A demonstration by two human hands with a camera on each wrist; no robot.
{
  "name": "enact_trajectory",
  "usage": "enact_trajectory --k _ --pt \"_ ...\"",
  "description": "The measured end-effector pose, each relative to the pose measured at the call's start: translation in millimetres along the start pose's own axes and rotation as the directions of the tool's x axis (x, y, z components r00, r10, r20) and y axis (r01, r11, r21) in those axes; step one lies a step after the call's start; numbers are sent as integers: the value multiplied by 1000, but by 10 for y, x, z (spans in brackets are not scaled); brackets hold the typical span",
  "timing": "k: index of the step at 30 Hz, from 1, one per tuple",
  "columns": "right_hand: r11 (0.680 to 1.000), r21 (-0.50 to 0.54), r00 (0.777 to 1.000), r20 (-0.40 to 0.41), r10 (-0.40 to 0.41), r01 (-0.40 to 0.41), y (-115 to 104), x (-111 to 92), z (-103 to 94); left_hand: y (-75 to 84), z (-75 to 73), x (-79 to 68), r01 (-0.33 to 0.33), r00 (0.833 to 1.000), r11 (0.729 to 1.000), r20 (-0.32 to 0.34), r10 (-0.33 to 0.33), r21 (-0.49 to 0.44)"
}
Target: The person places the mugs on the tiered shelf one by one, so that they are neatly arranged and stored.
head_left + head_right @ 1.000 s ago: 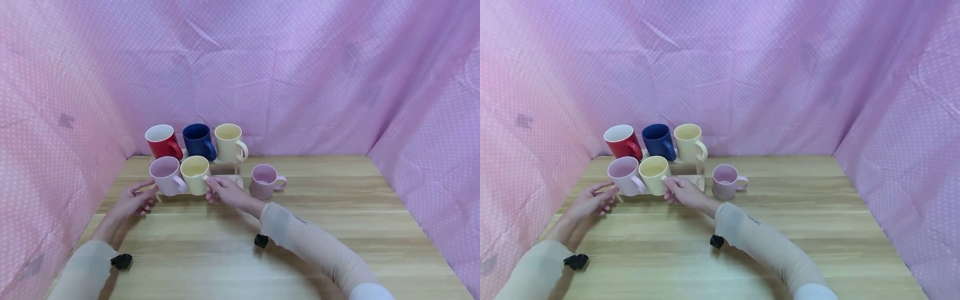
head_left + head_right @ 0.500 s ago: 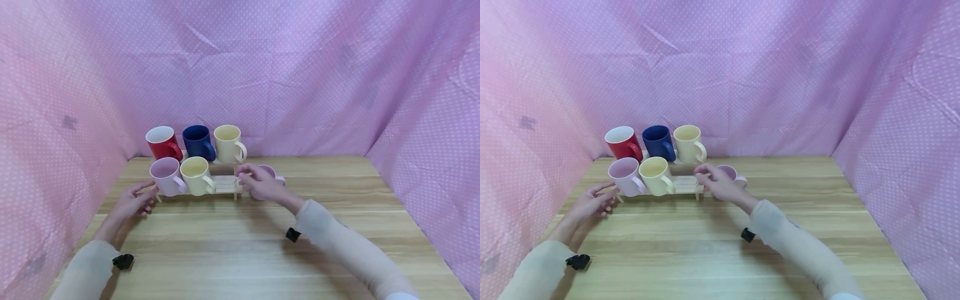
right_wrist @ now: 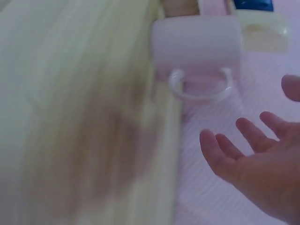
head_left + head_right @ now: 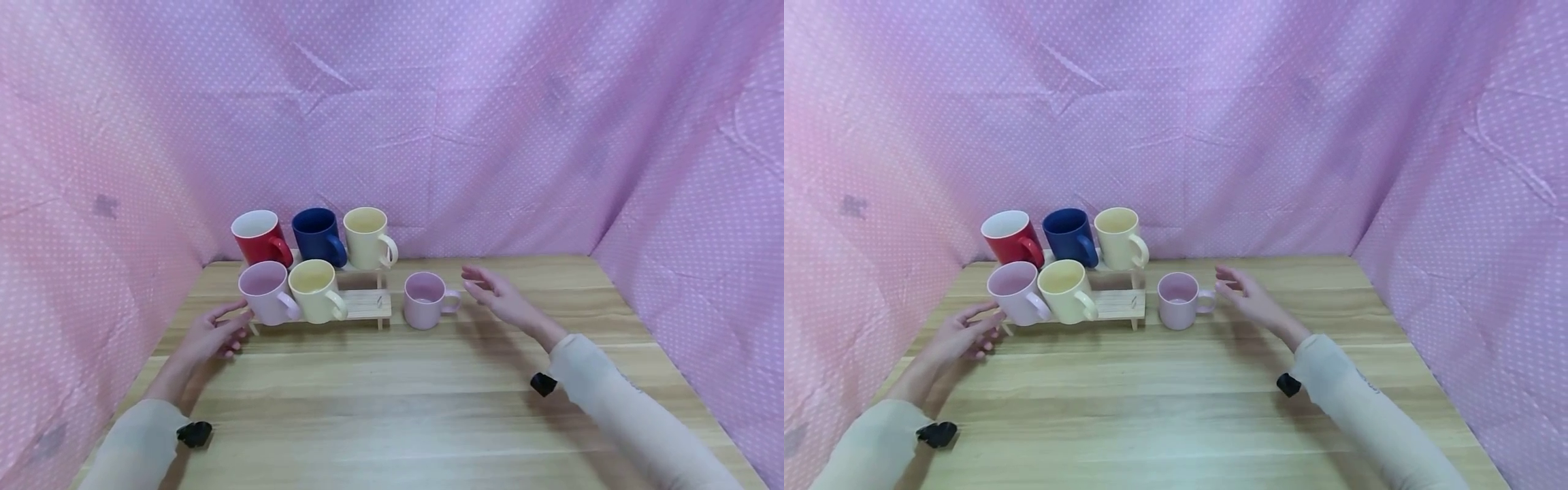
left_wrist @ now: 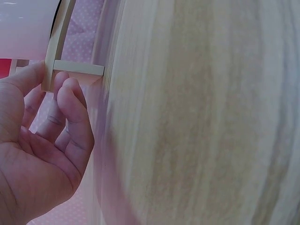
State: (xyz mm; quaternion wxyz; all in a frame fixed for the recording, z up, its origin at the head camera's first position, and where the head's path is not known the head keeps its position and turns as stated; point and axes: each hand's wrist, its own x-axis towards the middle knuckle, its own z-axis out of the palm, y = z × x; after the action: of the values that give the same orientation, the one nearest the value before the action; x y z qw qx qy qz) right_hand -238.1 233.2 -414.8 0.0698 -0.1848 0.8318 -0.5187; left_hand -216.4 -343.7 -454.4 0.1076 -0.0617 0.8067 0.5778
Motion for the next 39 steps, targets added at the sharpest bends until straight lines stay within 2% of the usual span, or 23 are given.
enact_trajectory --k 6,10,19,27,39 --pt "985 119 983 153 103 -122 199 -67 82 -6 7 -24 -22 1000 1000 2 22 4" --pt "980 130 974 190 127 -153 245 -90 170 -14 28 -22 -13 1000 1000 8 13 16" --pt "966 206 976 179 121 -158 236 -75 281 -30 34 -16 -12 1000 1000 -8 12 23" --pt "947 226 952 256 167 -227 213 -115 361 -13 19 -2 -7 1000 1000 -2 7 3" --pt "931 266 948 263 179 -249 210 -93 452 -30 5 12 -8 1000 1000 -3 8 -10"
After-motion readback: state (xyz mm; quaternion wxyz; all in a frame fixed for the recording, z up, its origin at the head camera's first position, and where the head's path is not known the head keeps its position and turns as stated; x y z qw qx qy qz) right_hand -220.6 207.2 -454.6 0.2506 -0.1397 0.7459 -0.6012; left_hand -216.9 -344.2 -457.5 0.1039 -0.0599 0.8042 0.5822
